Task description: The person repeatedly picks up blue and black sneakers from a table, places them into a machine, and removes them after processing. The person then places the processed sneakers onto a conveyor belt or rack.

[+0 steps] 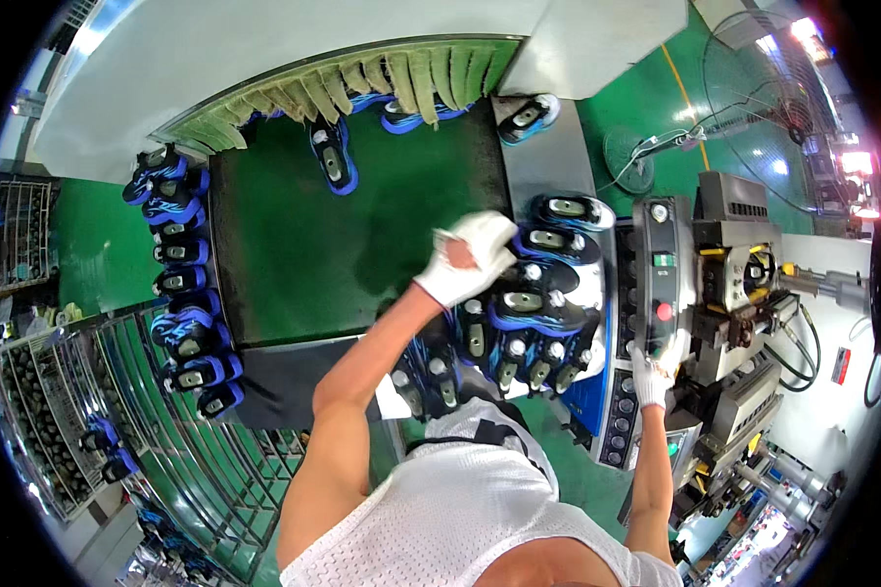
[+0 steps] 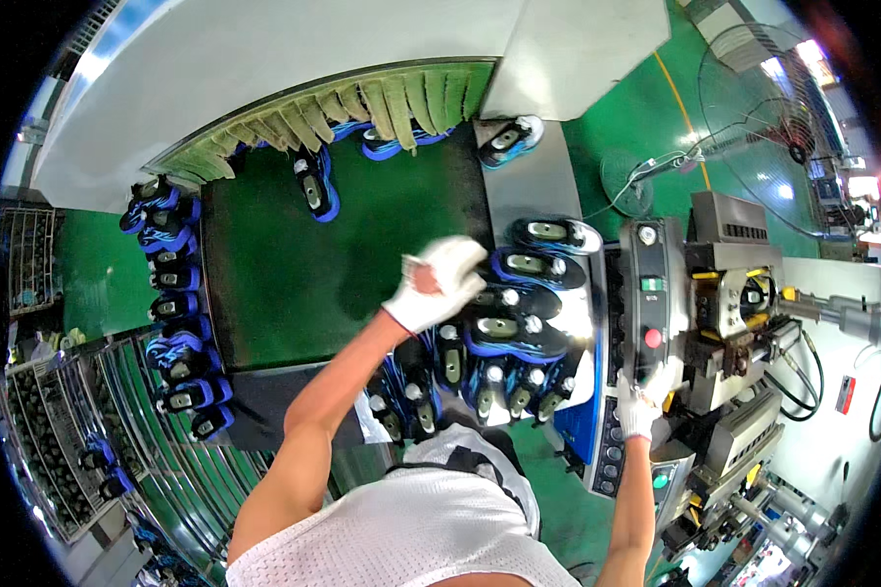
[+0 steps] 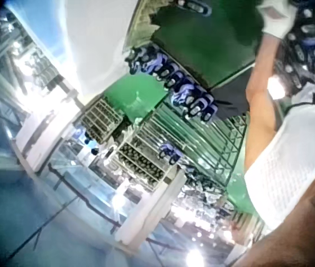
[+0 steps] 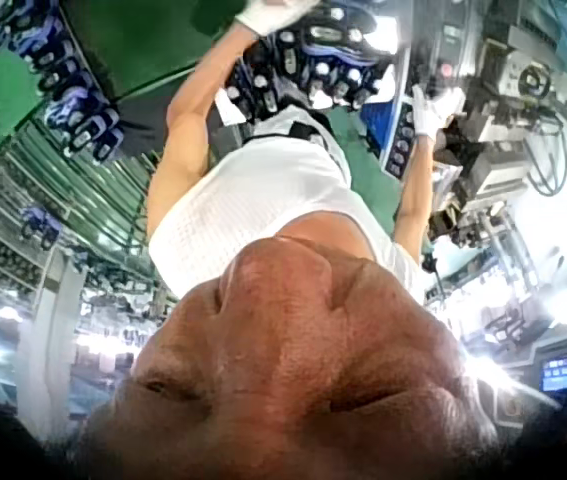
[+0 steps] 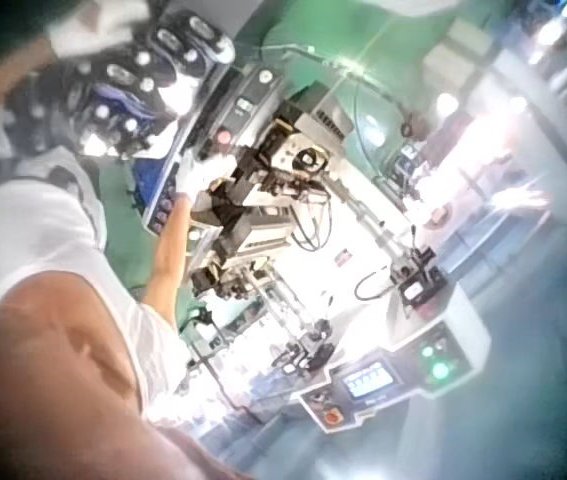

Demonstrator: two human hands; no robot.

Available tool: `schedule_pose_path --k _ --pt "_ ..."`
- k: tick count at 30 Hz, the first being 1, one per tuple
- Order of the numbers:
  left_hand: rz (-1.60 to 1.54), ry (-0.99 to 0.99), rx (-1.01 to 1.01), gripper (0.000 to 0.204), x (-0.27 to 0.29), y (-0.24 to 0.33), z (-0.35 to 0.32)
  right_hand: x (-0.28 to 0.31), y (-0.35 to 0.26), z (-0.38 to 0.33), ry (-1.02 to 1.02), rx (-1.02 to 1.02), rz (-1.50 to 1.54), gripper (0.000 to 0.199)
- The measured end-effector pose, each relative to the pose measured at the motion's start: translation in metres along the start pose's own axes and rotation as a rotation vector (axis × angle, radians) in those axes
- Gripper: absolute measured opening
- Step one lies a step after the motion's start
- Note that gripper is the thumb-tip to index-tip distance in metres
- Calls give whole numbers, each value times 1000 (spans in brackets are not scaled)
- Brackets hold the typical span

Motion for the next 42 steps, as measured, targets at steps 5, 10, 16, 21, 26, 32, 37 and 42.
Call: schedule_pose_path --k 5,10,16,21,26,32,37,42 --pt "652 565 240 62 203 -173 -43 -1 -23 -77 -161 -8 -61 91" --pt "232 466 400 51 239 -304 -57 -35 -38 -124 -483 -175 -76 87" --pt "404 445 331 42 229 -272 -62 -29 -54 -135 -549 -220 117 83" --pt "397 420 401 35 195 -209 -127 44 -122 -108 -417 -170 409 76" --pt "173 415 298 30 129 -47 -147 103 -214 -111 -441 -40 1009 80" --pt "51 100 -53 32 -8 163 -98 151 -287 -117 -215 297 812 92" --pt "-27 -168 -542 34 -106 301 -57 144 -157 -126 184 -14 1182 73" --pt "-349 -420 -688 73 -203 433 -33 135 -9 -200 -184 -582 1813 74"
Point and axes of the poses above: each hand's wrist, its own z-axis towards the middle knuckle, its own x-axis out of the back of the hand, y = z × x, the point moved 9 cm from there along z, towards the middle knuckle, and after that the axes turned 6 degrees about -z, right-handed, at the moved point
